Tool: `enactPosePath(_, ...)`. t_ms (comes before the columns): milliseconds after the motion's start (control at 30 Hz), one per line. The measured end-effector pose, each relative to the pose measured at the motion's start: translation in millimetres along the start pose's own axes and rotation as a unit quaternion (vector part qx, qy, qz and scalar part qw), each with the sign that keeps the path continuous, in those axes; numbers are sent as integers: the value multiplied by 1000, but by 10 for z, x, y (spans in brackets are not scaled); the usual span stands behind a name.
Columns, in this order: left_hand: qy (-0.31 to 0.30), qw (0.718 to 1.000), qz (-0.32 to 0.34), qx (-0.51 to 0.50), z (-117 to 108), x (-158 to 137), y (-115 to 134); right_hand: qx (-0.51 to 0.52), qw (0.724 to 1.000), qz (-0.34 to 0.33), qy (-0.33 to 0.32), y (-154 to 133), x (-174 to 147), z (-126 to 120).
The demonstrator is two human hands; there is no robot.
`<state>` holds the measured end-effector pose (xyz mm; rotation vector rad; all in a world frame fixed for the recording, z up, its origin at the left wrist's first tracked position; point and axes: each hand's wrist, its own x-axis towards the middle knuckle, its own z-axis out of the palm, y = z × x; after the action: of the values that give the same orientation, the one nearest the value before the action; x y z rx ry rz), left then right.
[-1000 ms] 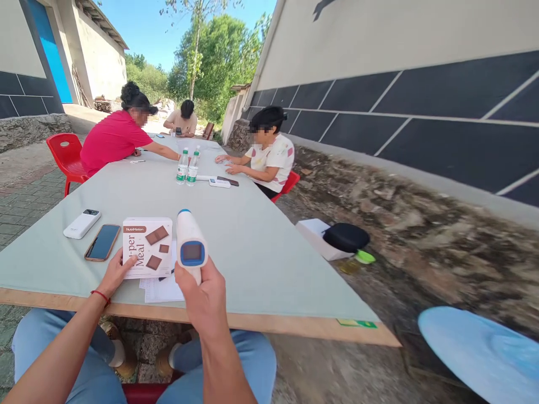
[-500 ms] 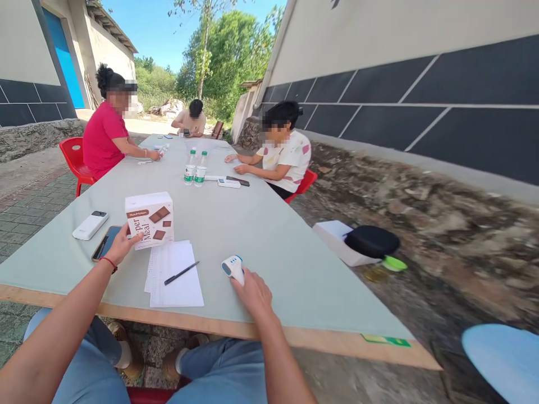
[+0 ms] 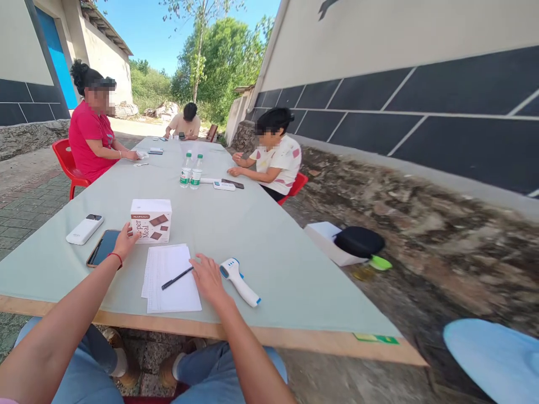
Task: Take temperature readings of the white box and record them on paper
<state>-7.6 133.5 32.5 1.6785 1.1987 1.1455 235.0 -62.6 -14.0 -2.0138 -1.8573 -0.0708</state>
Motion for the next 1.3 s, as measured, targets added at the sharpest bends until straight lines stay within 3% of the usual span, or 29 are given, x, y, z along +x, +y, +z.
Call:
enactPosePath(133,24,999,-4,45,31,-360,-58,-19,998,-48,-33,-12,97,-3)
enactPosePath(233,-68,983,103,135,65,-741,-84,-23,996,-72,-39,10,116,-47)
enactPosePath(333,-143,957,167,190,97,-1044,-104,-31,995,-87,-32,36,96,-96)
enactPosePath(500,-161,926,225,256,145,-1244,-129,65,995,-12,74,18,22,-144)
enactPosePath(567,-163,913,239,287,159,-1267,-117,200,968,63,139,-70,10,-124)
enactPosePath(633,-172,904,237,313,168,-1280,-92,364,903,141,180,-209,17,-70)
enactPosePath(700,-180,900,228,324,171,-1288,-67,473,841,187,185,-372,35,6)
enactPosePath(767,-185,900,225,323,170,-1292,-49,516,817,196,166,-522,56,82)
enactPosePath(933,-191,904,218,314,172,-1296,-41,537,810,199,126,-736,93,195)
enactPosePath(1300,-202,904,199,319,205,-1356,-9,451,861,209,107,-809,-27,294)
